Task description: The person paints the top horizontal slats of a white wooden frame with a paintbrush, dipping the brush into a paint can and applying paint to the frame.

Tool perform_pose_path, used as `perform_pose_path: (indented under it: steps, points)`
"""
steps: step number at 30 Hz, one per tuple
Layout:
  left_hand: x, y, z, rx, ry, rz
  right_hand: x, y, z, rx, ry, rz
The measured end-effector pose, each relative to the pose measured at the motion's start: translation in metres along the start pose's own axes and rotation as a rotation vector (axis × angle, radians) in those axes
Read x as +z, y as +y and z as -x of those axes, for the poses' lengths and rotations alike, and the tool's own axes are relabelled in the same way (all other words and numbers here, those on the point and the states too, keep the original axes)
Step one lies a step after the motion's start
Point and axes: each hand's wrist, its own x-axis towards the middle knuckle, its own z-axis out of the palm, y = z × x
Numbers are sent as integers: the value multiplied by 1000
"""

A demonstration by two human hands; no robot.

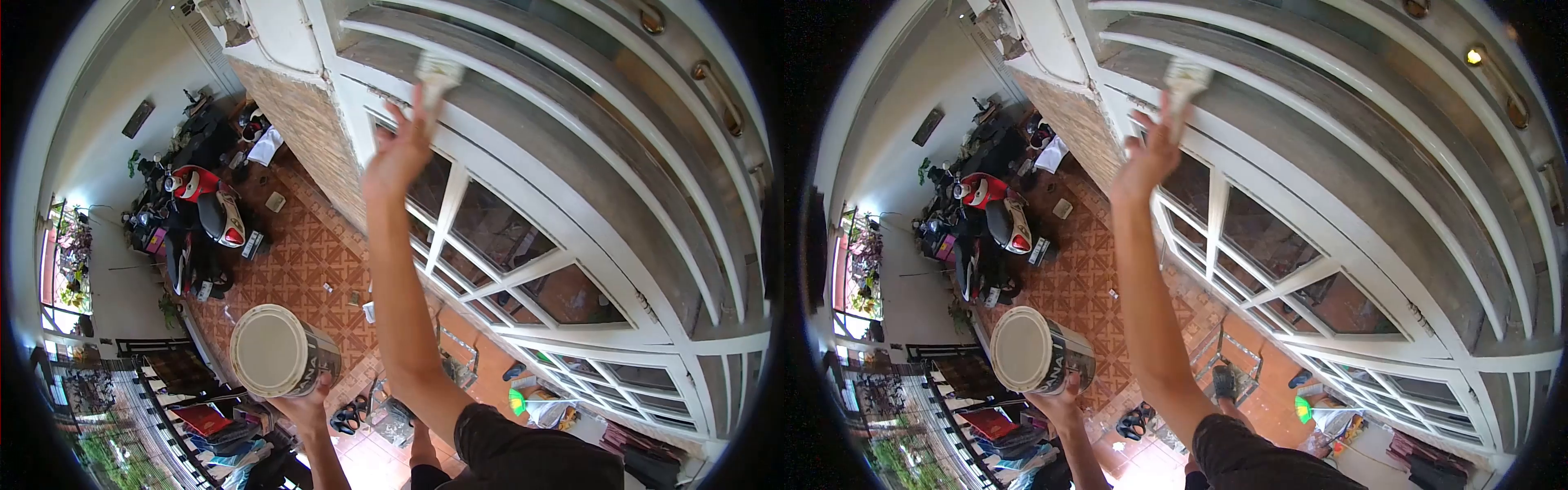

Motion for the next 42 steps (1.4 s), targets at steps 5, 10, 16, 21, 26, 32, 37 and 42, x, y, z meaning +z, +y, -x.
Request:
perform_pose_path:
  steps: [5,10,16,21,26,32,37,42]
  points:
    - [4,1,7,32,54,-35,19,41,-7,213,-142,-21]
    - [9,6,8,-17,12,0,-34,-37,17,-20,-73,-80]
    - [5,13,5,12,-13,91,-70,-101,15,-308,20,-51]
    - [3,20,8,-2,4,64,-28,-59,1,-148,23,-76]
    - [0,22,11,10,58,37,19,-15,-10,49,13,-66]
    - [-12,20,9,4,42,24,75,50,-36,290,12,-204]
    - [-8,32,12,-18,113,51,94,88,-55,461,-15,-278]
    - [-27,21,20,-120,106,56,71,94,-69,444,-62,-371]
